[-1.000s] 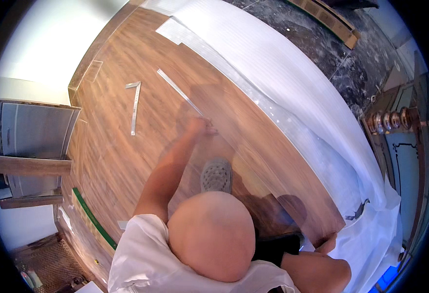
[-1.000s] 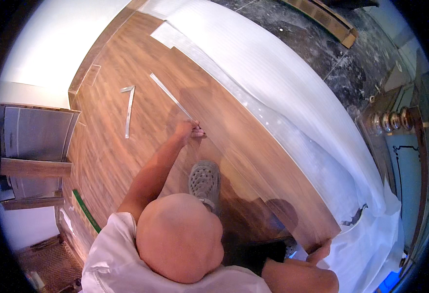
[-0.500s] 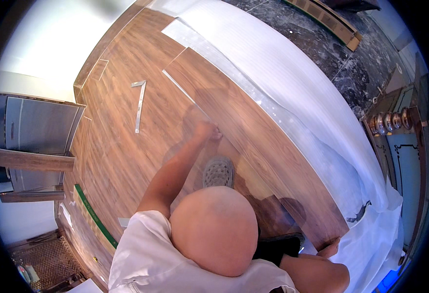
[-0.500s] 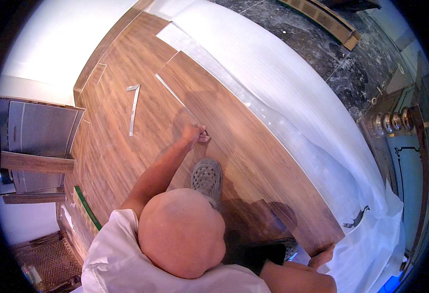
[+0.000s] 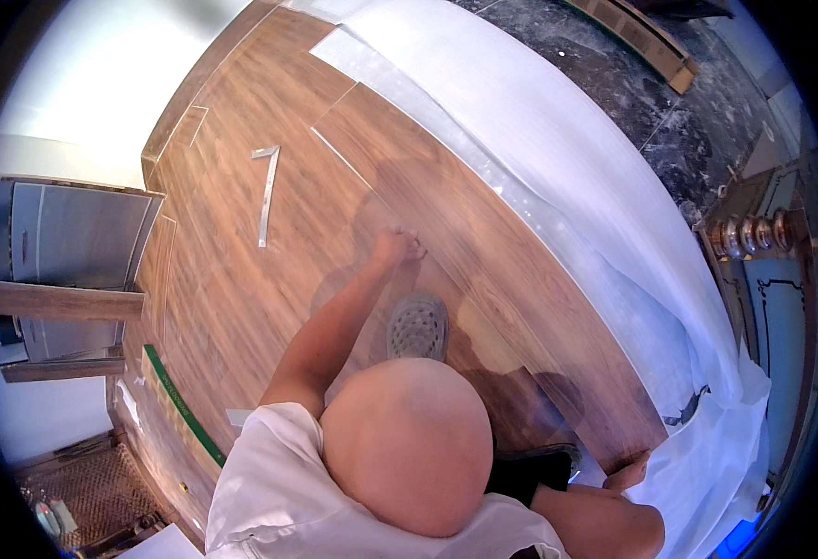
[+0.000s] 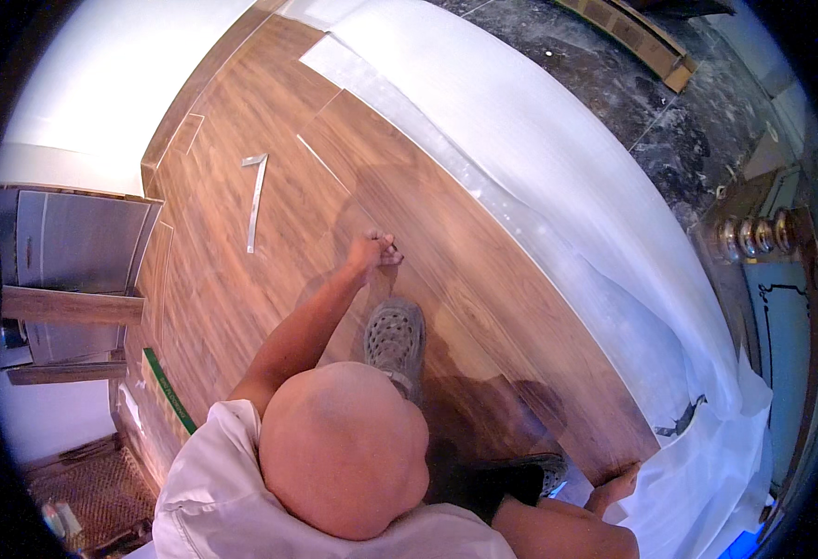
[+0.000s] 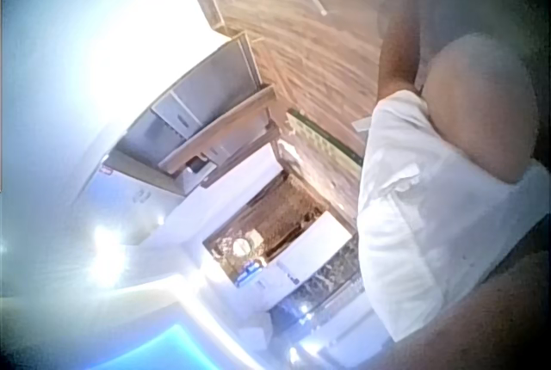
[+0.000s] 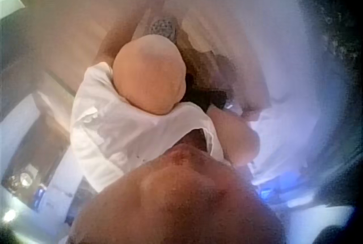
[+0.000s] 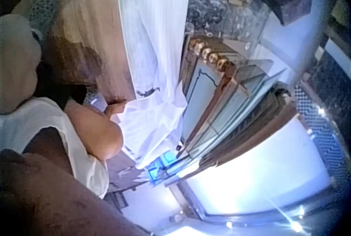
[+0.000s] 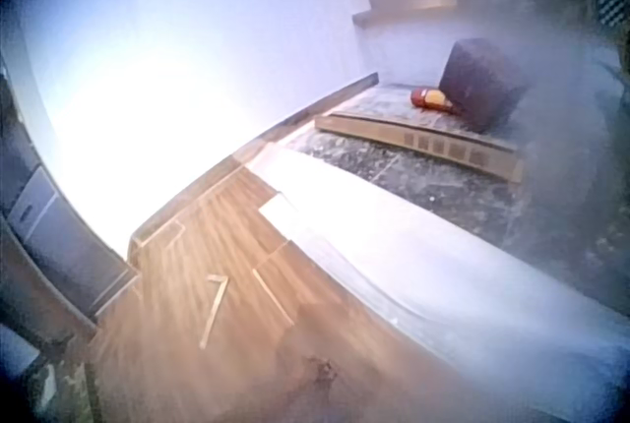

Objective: The person installs floor planks, using a utility knife to cut underlayment, positioning a plank, and hammering it into place.

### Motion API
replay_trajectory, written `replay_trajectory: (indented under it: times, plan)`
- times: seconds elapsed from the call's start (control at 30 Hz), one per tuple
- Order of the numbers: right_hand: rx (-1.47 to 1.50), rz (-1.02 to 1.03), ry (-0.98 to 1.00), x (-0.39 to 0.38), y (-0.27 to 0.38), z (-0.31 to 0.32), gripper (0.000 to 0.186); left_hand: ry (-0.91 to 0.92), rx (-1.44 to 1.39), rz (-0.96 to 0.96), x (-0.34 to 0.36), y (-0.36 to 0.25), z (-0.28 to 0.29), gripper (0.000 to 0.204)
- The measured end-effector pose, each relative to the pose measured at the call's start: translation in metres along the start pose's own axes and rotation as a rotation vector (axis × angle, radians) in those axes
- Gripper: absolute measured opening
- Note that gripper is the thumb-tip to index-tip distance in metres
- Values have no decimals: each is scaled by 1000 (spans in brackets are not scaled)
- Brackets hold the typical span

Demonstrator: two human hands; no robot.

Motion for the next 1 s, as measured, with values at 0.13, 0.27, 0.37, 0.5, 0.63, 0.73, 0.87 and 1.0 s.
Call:
replay_trajectory:
  times: [0.13, 0.27, 0.37, 0.5, 0.63, 0.73, 0.87, 1.0]
  plan:
    - [-44, -33, 7, 5, -9, 6, 56, -12, -31, -13, 2, -4, 0, 14]
    - [49, -35, -6, -28, -1, -17, 56, 114, -189, -98, 32, 11, 15, 15]
    - [209, -175, -36, -31, -19, 53, 50, 336, 155, 42, 47, 33, -48, 39]
    - [-171, 36, 34, -24, 7, -18, 43, 590, 141, 161, 70, 48, 121, 48]
    - [-578, 209, 16, -11, 19, -42, 57, 36, 424, 31, 46, -17, 108, 23]
    - [-781, 149, 119, -18, 21, -17, 57, 68, 692, 118, 41, -36, 75, 24]
    - [-1040, 255, 269, -22, 31, -28, 57, -3, 833, 151, 4, -61, 39, 27]
    - [-1175, 318, 466, -3, 50, -31, 57, 119, 1012, 212, 84, -86, 101, 30]
Point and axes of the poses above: each hand's wrist, its own x-axis towards the middle knuckle, its own z-axis out of the back of the hand, y = z × x, the point moved 2 cm from there along x, towards the middle knuckle, and after that the axes turned 7 degrees about -x, right-handed, at the moved point
